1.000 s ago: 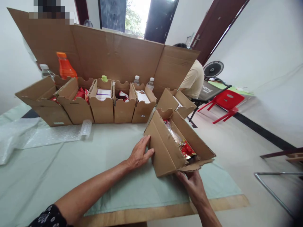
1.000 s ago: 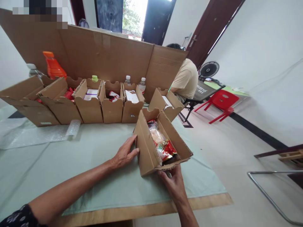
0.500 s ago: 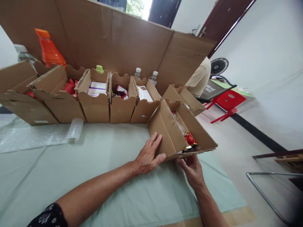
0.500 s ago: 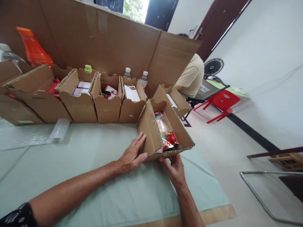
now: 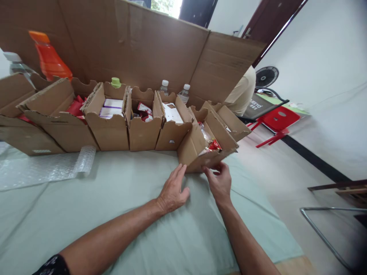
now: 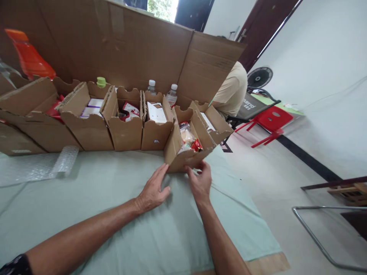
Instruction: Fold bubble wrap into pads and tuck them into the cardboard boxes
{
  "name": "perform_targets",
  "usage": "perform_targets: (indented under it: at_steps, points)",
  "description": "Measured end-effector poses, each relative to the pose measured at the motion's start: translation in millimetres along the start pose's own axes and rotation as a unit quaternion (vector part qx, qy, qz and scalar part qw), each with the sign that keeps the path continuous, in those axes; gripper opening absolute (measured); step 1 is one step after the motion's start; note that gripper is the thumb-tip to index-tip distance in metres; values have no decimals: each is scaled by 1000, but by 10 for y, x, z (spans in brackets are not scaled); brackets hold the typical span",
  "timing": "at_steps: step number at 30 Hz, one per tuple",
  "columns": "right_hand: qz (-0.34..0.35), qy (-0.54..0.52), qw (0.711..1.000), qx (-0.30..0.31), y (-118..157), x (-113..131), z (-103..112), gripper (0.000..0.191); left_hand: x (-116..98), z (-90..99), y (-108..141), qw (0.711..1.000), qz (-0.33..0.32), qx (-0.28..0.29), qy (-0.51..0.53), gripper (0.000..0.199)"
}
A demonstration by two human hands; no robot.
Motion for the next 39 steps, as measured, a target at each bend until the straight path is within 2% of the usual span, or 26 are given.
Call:
perform_targets:
  at_steps: [4,8,11,13,18,20,23,26,29,31,32,34,36,39]
  points:
    - [10,17,1000,-15,-238,-2,-211,48,17,11,-8,1000,-6,-4,-13,60]
    - [47,-7,997,58,-97,123,-350,37,-16,6,-3,999,-33,-4,-24,40]
    - [76,-27,988,133,-9,235,-494,36,-50,11,-2,998,-49,-8,-28,35]
    - [82,-32,983,159,-45,252,-584,40,-61,18,-1,998,-49,-11,-29,33]
    - [71,-39,982,172,-157,170,-646,58,-66,17,-5,998,-46,-11,-33,32]
    - [70,-38,982,171,-138,198,-592,55,-70,12,-11,998,-51,-11,-31,33]
    - [86,-46,984,149,-147,428,-481,42,-68,6,-18,998,-53,-11,-22,34]
    - [126,-84,978,147,-304,872,-486,43,-53,-5,-17,998,-54,-11,-13,33]
    - [181,-49,964,189,-589,1333,-679,57,-29,-25,-16,998,-59,-8,-8,29]
    - [207,43,952,222,-786,1536,-862,60,-12,-24,-25,998,-58,-18,7,27]
    - [212,98,943,237,-867,1597,-948,54,-6,-15,-32,998,-55,-29,16,26]
    - [206,196,923,258,-965,1660,-1071,37,-12,29,-47,996,-46,-62,34,27]
    - [197,254,910,263,-953,1689,-1087,27,-43,124,-42,992,-26,-117,47,31]
    - [202,238,916,251,-718,1741,-857,25,-145,363,81,973,11,-223,65,36]
Point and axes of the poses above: each hand's wrist, its own y-axis away from the middle knuckle, its own z-axis out of the back of the hand, x = y × z, the point moved 4 cm from there along -y, towards the middle knuckle, and after that the axes turned 10 degrees about z, right-handed, at the moved point
